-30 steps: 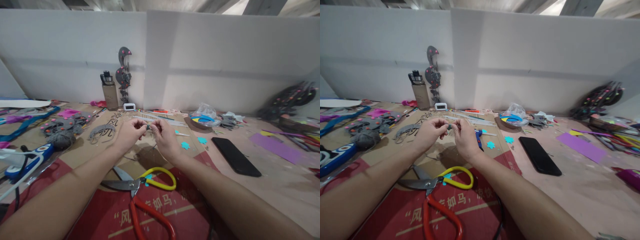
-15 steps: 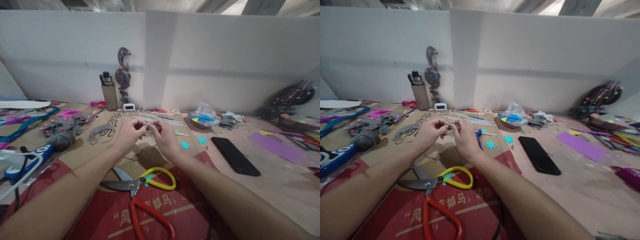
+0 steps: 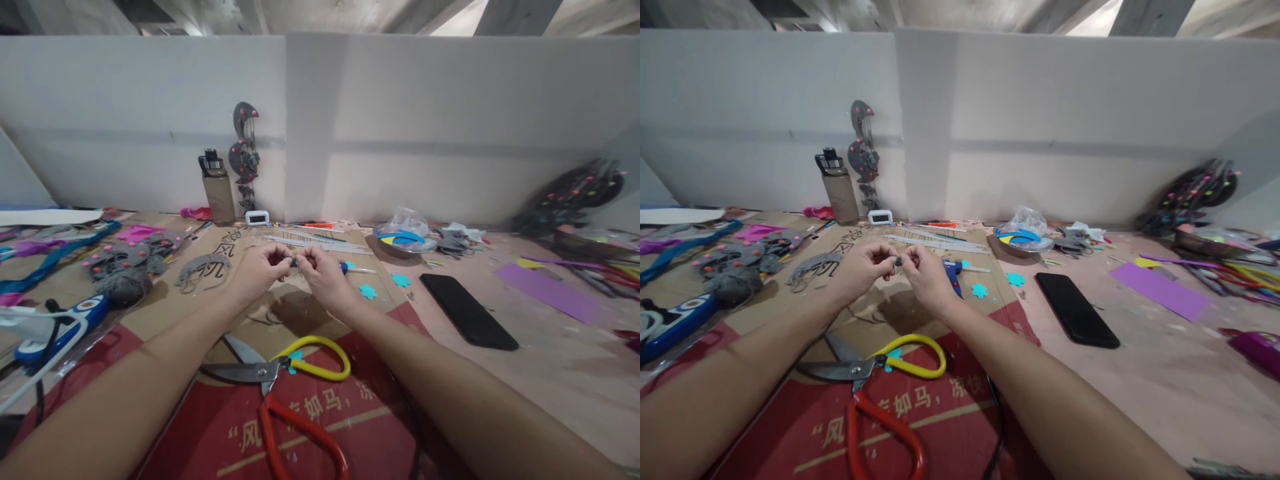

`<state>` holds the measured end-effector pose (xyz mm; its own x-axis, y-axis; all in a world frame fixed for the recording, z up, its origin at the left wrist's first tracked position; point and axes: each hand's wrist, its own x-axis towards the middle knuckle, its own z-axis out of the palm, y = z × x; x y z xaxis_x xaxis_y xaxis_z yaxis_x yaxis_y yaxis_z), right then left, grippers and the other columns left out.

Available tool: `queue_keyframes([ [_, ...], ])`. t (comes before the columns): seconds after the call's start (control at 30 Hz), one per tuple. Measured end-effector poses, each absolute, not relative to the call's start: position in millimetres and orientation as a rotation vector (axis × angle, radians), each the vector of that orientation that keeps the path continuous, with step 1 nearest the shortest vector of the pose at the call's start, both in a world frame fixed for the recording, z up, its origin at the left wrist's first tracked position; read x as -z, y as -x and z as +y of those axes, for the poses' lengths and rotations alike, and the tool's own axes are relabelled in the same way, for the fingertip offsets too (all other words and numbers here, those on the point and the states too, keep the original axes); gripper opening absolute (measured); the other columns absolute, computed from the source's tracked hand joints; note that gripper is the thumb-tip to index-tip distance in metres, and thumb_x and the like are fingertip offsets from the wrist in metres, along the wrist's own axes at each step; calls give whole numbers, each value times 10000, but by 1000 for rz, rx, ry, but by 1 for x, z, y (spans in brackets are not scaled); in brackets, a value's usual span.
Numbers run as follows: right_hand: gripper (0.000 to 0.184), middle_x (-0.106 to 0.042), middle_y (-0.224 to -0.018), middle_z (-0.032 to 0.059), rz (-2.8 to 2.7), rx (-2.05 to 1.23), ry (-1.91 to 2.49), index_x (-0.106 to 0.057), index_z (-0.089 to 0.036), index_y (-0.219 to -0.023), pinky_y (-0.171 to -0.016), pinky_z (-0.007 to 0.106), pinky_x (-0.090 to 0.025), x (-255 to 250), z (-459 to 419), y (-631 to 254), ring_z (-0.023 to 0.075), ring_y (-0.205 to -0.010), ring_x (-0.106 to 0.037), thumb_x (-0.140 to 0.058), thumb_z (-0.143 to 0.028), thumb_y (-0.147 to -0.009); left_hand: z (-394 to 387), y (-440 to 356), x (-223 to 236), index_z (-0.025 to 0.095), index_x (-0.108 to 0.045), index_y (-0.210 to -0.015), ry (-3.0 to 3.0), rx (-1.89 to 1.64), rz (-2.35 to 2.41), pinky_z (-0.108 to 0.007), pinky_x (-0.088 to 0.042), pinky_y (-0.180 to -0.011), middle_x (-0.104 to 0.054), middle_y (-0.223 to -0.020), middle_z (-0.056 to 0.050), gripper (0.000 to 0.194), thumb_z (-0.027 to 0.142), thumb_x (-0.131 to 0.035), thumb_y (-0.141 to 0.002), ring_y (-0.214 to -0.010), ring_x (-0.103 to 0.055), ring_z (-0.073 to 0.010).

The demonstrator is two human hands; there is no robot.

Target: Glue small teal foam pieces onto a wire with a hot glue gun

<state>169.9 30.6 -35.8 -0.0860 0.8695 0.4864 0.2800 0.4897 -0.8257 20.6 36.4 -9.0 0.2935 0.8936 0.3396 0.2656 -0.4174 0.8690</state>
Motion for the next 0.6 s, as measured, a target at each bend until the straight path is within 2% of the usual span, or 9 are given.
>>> queue_keyframes([
  [0.23, 196, -424, -620, -47, -1610, -749, 1011, -472, -188, -729, -496, 217, -293, 45, 33, -167, 98, -548, -362, -449, -356, -827, 41, -19, 15, 151, -583, -766, -1787, -1028, 1064, -208, -422, -505, -562, -573, 27, 122, 249, -572, -695, -488, -511, -91],
  [0.6, 142, -512, -692, -7, -1674, -613, 1150, -489, -187, -756, -575, 242, -352, 50, 29, -164, 125, -622, -446, -432, -288, -839, 43, -17, 25, 147, -574, -771, -1629, -956, 1125, -199, -397, -467, -541, -515, 39, 146, 272, -574, -695, -441, -488, -87],
])
